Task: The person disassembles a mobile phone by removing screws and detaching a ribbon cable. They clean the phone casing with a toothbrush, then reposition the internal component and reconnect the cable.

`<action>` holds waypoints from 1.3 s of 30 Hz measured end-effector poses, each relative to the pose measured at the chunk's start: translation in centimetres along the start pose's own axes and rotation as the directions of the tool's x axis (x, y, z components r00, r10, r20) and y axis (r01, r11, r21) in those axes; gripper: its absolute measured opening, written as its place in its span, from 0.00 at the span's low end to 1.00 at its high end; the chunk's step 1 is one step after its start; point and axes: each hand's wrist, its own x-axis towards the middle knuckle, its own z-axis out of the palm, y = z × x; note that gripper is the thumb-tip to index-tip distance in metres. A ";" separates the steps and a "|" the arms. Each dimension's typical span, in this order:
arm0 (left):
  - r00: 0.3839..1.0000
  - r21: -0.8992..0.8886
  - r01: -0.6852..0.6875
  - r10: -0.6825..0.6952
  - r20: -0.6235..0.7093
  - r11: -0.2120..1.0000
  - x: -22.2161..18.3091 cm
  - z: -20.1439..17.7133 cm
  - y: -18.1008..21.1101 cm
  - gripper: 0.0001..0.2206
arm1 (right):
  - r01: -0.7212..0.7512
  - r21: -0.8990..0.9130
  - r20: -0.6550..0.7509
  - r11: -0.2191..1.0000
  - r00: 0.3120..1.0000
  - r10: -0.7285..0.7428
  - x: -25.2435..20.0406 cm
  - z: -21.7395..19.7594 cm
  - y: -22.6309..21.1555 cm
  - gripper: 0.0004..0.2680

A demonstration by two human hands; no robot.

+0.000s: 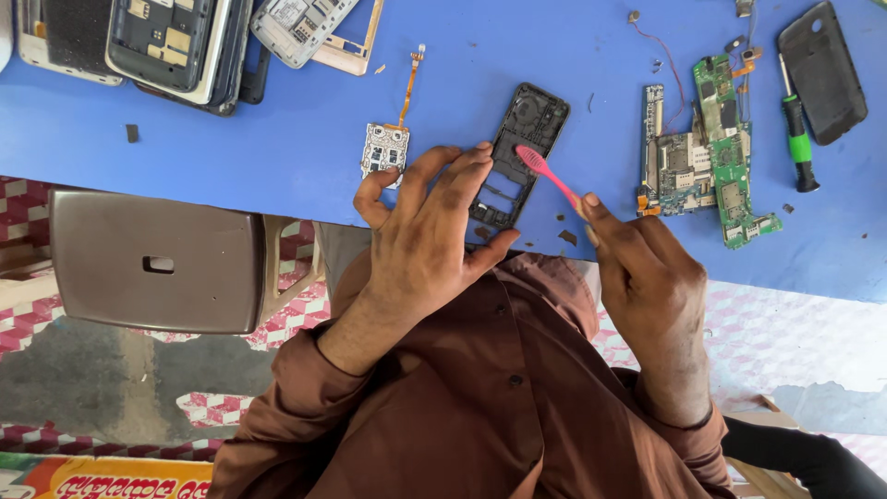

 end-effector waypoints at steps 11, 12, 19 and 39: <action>0.998 -0.019 0.065 -0.065 -0.008 0.998 0.3 0.1 0.1 0.33 | 0.082 0.025 0.051 0.996 0.995 -0.083 0.8 0.1 0.8 0.14; 0.997 -0.030 0.069 -0.069 -0.016 0.997 0.3 0.0 0.1 0.33 | 0.106 0.101 0.112 0.989 0.987 -0.117 0.9 -0.1 0.7 0.15; 0.993 -0.058 0.115 -0.114 0.018 0.992 0.6 -0.3 0.1 0.36 | 0.153 0.078 0.106 0.985 0.981 -0.161 2.6 -1.6 1.6 0.15; 0.977 -0.077 0.195 -0.186 0.106 0.978 0.7 -0.1 0.0 0.49 | 0.160 0.155 0.313 0.975 0.928 -0.202 3.2 -2.0 0.5 0.16</action>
